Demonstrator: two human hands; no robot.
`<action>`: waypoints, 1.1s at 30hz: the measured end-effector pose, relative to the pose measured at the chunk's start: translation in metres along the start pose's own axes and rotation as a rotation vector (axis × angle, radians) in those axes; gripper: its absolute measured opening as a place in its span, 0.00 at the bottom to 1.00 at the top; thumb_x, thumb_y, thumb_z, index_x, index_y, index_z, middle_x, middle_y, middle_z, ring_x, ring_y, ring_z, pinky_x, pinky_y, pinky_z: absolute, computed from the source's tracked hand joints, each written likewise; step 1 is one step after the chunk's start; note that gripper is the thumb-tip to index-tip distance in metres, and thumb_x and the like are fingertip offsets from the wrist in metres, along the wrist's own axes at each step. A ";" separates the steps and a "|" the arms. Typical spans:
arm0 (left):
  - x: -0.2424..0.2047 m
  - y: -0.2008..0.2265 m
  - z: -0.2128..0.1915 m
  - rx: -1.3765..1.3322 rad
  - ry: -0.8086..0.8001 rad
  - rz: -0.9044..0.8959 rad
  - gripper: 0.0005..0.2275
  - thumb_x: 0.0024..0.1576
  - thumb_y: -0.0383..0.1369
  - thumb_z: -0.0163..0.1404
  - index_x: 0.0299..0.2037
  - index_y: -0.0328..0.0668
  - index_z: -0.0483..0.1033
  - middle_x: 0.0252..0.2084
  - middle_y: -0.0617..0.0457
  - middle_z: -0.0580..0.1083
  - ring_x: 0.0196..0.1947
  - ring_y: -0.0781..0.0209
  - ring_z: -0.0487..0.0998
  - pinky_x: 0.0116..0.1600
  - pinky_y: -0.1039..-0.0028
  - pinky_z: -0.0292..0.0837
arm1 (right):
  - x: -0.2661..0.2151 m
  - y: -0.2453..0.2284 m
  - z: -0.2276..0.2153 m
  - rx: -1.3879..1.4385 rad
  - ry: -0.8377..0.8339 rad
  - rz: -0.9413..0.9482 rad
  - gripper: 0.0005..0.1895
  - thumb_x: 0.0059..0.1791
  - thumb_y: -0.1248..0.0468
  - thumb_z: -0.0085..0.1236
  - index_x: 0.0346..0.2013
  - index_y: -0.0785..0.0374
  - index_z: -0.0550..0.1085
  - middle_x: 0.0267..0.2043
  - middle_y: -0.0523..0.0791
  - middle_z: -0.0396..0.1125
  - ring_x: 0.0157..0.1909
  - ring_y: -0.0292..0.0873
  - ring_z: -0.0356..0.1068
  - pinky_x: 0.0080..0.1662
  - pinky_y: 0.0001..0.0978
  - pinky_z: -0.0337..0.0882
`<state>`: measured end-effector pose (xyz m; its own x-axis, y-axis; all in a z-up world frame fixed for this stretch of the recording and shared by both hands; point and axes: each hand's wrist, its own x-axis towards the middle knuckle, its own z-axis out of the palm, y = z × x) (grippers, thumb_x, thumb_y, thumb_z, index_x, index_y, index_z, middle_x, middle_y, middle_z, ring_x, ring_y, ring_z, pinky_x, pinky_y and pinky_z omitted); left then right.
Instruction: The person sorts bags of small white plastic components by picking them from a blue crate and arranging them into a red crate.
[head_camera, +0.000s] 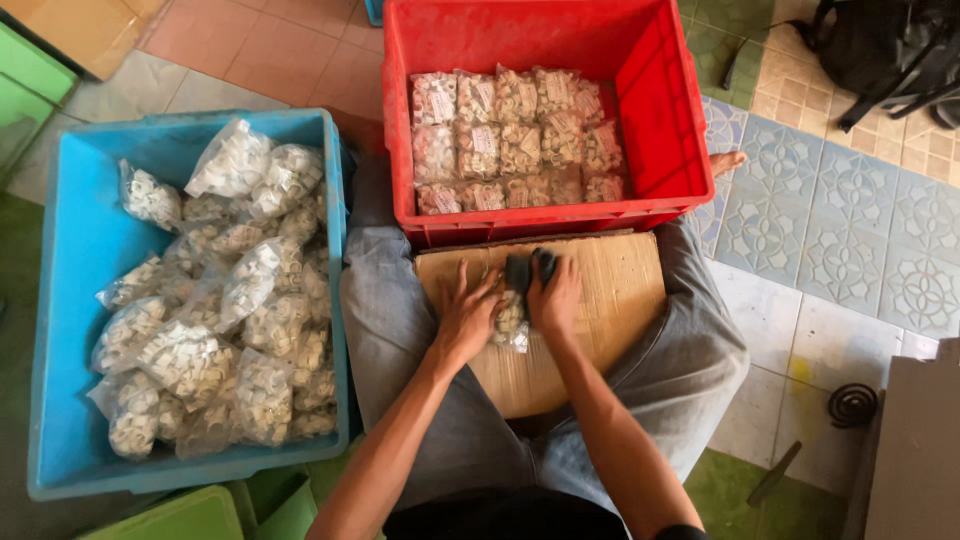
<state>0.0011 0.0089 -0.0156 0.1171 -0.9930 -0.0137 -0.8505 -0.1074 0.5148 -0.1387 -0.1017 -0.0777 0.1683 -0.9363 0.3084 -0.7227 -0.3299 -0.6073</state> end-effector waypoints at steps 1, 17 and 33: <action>0.002 -0.003 0.002 0.001 0.001 0.009 0.19 0.64 0.42 0.41 0.64 0.50 0.68 0.69 0.57 0.64 0.73 0.28 0.42 0.64 0.23 0.43 | -0.025 -0.005 -0.007 -0.002 0.008 0.001 0.19 0.52 0.52 0.55 0.38 0.67 0.67 0.36 0.56 0.62 0.43 0.67 0.66 0.46 0.57 0.66; 0.001 0.001 -0.003 0.024 -0.124 -0.031 0.22 0.59 0.30 0.44 0.66 0.54 0.66 0.72 0.65 0.59 0.74 0.30 0.41 0.64 0.23 0.45 | -0.072 0.011 0.013 -0.073 -0.086 -0.043 0.25 0.43 0.57 0.57 0.50 0.67 0.66 0.46 0.56 0.62 0.49 0.65 0.64 0.53 0.55 0.65; -0.010 0.010 -0.023 -0.060 0.118 -0.023 0.53 0.35 0.66 0.57 0.68 0.37 0.60 0.68 0.37 0.62 0.71 0.26 0.48 0.65 0.24 0.36 | 0.007 0.029 -0.014 -0.131 -0.191 -0.140 0.13 0.41 0.58 0.60 0.38 0.55 0.70 0.40 0.45 0.64 0.44 0.56 0.67 0.43 0.51 0.69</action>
<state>0.0038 0.0191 0.0095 0.1985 -0.9773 0.0735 -0.8153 -0.1231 0.5658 -0.1675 -0.1162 -0.0826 0.3873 -0.8924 0.2316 -0.7619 -0.4512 -0.4647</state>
